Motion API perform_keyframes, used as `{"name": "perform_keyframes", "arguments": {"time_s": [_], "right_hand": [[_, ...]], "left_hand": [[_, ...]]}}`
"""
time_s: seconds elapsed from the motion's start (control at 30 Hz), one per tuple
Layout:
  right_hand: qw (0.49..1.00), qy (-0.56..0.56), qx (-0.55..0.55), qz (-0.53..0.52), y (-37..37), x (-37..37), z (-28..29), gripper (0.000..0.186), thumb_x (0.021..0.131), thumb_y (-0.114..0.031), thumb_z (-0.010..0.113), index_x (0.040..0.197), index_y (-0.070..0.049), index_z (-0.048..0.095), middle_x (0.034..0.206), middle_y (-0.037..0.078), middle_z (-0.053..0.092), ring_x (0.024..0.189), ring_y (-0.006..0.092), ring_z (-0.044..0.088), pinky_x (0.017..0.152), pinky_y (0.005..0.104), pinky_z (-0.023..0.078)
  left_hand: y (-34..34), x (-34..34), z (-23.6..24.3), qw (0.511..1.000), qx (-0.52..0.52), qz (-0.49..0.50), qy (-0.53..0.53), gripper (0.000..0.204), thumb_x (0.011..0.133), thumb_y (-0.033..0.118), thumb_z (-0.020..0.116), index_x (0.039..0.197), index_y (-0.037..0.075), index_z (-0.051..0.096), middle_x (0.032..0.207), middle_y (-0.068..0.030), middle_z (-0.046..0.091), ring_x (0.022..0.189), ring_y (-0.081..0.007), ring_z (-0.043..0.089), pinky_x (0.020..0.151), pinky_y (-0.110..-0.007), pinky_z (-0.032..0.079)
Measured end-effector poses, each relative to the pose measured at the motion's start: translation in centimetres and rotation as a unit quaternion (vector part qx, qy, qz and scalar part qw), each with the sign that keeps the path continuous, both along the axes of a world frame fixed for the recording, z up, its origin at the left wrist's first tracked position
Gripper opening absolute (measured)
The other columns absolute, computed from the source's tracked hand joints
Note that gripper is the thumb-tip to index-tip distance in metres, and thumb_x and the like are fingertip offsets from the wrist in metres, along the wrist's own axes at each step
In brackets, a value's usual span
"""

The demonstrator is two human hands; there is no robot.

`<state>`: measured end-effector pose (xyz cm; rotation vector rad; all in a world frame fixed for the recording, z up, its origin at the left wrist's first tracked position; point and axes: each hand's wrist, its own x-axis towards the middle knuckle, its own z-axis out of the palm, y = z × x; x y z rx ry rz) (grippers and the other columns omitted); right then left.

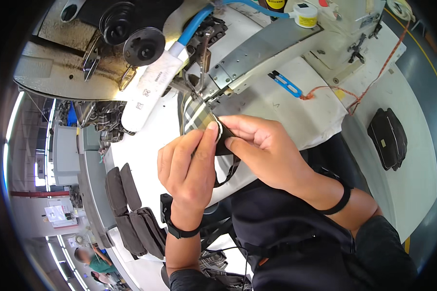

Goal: Sewing and assembling fabric panels for a zippered pouch using an industrial sewing machine.

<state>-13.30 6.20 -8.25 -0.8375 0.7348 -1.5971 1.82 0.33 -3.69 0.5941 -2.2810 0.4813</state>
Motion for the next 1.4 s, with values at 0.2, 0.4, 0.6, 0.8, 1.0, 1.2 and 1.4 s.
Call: {"name": "perform_keyframes", "arguments": {"time_s": [0.2, 0.4, 0.6, 0.8, 1.0, 1.2, 1.4], "right_hand": [[1.000, 0.007, 0.005, -0.015, -2.1, 0.4, -0.5, 0.039, 0.101, 0.003, 0.052, 0.139, 0.011, 0.058, 0.124, 0.017, 0.074, 0.109, 0.0118, 0.068, 0.091, 0.0284, 0.055], [1.000, 0.015, 0.012, -0.015, -2.4, 0.8, 1.2, 0.030, 0.102, 0.003, 0.050, 0.131, 0.007, 0.058, 0.113, 0.016, 0.074, 0.100, 0.0116, 0.067, 0.087, 0.0288, 0.054], [0.991, 0.088, -0.021, -0.098, -2.4, 1.8, 0.1, 0.033, 0.096, 0.006, 0.052, 0.128, 0.004, 0.058, 0.109, 0.020, 0.070, 0.095, 0.0252, 0.069, 0.085, 0.0355, 0.054], [0.935, 0.267, -0.090, -0.214, -0.7, 2.0, -2.4, 0.034, 0.093, 0.006, 0.057, 0.127, 0.006, 0.061, 0.112, 0.023, 0.066, 0.096, 0.0393, 0.066, 0.082, 0.0398, 0.054], [0.994, 0.051, 0.038, 0.084, 2.4, -1.2, -1.2, 0.020, 0.100, -0.006, 0.066, 0.117, 0.004, 0.067, 0.085, 0.002, 0.066, 0.078, 0.0041, 0.059, 0.069, 0.0252, 0.050], [0.991, 0.082, 0.029, 0.101, -0.7, -1.6, 1.0, 0.029, 0.103, -0.016, 0.070, 0.124, 0.002, 0.064, 0.094, -0.001, 0.067, 0.083, 0.0019, 0.059, 0.070, 0.0209, 0.048], [0.998, -0.034, 0.046, -0.017, -2.8, 1.1, 0.8, 0.030, 0.100, -0.009, 0.067, 0.123, 0.009, 0.060, 0.071, 0.000, 0.062, 0.060, 0.0023, 0.050, 0.052, 0.0248, 0.039]], "left_hand": [[-2.2, 0.0, 0.0, 1.000, 0.020, -0.014, 0.010, 0.029, 0.078, 0.000, 0.082, 0.106, 0.003, 0.081, 0.096, -0.0053, 0.071, 0.083, -0.0213, 0.068, 0.071, -0.033, 0.049], [-3.6, 0.4, 1.2, 0.999, 0.021, -0.025, -0.022, 0.029, 0.083, -0.004, 0.081, 0.110, 0.002, 0.080, 0.100, -0.0108, 0.072, 0.088, -0.0271, 0.070, 0.076, -0.037, 0.054], [-2.8, 0.2, 0.3, 0.994, 0.101, -0.008, 0.031, 0.021, 0.091, -0.002, 0.077, 0.111, 0.003, 0.078, 0.107, -0.0124, 0.071, 0.094, -0.0260, 0.069, 0.081, -0.036, 0.055], [-1.3, -0.9, -1.5, 0.969, 0.119, 0.141, 0.164, 0.017, 0.100, 0.007, 0.067, 0.113, 0.009, 0.077, 0.124, -0.0134, 0.062, 0.117, -0.0282, 0.054, 0.104, -0.040, 0.039], [-4.3, -1.3, -2.0, 0.985, -0.007, 0.119, 0.121, 0.009, 0.100, 0.003, 0.066, 0.108, 0.003, 0.071, 0.107, -0.0121, 0.069, 0.104, -0.0307, 0.063, 0.094, -0.042, 0.048], [-8.0, 2.0, 0.0, 0.999, 0.012, -0.048, -0.010, 0.009, 0.100, -0.002, 0.067, 0.109, 0.001, 0.068, 0.101, -0.0146, 0.071, 0.088, -0.0312, 0.069, 0.078, -0.037, 0.056], [-7.9, 1.8, 5.1, 0.971, 0.060, -0.154, -0.172, 0.030, 0.081, -0.005, 0.085, 0.106, -0.002, 0.069, 0.096, -0.0146, 0.071, 0.079, -0.0280, 0.070, 0.069, -0.036, 0.058]]}}
